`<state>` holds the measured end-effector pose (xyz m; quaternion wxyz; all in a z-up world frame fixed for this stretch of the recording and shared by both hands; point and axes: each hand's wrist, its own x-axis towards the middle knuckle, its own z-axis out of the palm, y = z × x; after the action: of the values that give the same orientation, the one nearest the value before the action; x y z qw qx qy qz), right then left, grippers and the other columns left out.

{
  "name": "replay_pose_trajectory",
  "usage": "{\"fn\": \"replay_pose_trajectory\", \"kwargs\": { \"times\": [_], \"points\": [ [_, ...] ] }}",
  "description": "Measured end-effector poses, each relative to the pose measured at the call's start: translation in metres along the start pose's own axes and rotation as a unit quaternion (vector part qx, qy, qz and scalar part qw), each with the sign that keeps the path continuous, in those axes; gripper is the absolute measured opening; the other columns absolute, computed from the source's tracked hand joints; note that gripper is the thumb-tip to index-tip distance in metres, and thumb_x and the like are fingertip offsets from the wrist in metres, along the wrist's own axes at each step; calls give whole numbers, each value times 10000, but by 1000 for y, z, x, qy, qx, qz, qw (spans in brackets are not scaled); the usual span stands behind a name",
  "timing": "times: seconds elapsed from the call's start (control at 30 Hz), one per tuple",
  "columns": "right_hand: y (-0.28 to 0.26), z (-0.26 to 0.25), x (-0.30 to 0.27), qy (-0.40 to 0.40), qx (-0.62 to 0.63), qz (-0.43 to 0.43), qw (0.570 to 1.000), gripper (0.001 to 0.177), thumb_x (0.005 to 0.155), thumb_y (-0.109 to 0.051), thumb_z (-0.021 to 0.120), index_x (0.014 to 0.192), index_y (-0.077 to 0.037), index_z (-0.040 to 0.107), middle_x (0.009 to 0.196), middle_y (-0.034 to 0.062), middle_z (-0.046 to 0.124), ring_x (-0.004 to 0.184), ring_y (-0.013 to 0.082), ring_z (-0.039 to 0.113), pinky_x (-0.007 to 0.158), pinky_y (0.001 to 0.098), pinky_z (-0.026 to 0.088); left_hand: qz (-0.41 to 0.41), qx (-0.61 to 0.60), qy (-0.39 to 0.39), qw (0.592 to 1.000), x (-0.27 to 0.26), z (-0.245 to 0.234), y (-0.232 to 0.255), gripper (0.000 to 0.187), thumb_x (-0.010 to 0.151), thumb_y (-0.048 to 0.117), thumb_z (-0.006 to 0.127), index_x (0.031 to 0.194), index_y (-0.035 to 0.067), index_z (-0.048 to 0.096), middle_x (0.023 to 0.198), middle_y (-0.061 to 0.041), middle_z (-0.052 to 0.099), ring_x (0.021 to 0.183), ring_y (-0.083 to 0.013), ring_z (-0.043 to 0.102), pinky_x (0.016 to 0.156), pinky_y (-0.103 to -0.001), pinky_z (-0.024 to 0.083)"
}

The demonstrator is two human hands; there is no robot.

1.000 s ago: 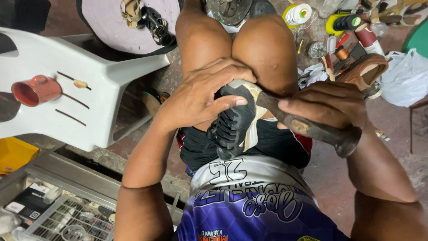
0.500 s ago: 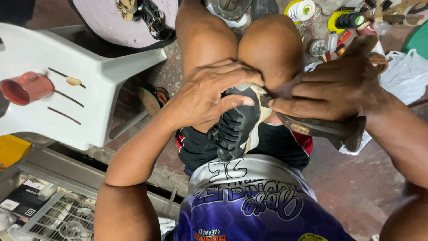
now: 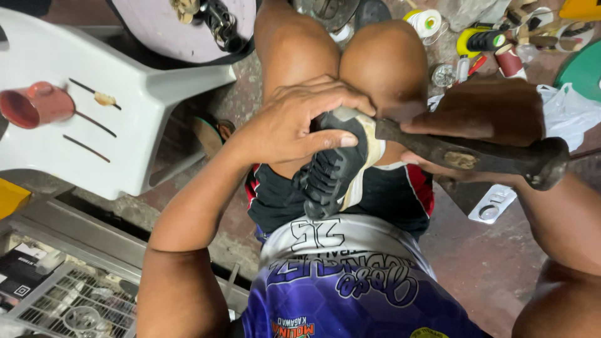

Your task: The person sits on the floor and uses a hammer to tap along the sole edge of a sneaker, then switches to a sanding block to smooth the same area. The person rotates the shoe to access different sections of the sole.

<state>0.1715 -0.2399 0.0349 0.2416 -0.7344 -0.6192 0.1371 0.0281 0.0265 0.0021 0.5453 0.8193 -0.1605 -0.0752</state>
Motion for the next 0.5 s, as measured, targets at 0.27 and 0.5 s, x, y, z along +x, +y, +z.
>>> {"fn": "replay_pose_trajectory", "kwargs": {
  "times": [0.27,0.5],
  "points": [
    [36,8,-1,-26,-72,-177,981,437,804,-116,775,1201,-298,792,740,-47,703,607,160,658,466,330,482,44,0,37,998,2,6,-7,354,1047,316,655,1311,81,628,1226,-85,691,1154,-308,662,1022,-407,524],
    [32,1,48,-214,-32,0,976,145,851,-385,731,943,-303,808,865,-49,771,791,201,745,614,340,571,32,3,34,999,4,7,-16,385,1015,342,685,1279,63,655,1180,-99,705,1120,-326,667,986,-425,533]
  ]
}}
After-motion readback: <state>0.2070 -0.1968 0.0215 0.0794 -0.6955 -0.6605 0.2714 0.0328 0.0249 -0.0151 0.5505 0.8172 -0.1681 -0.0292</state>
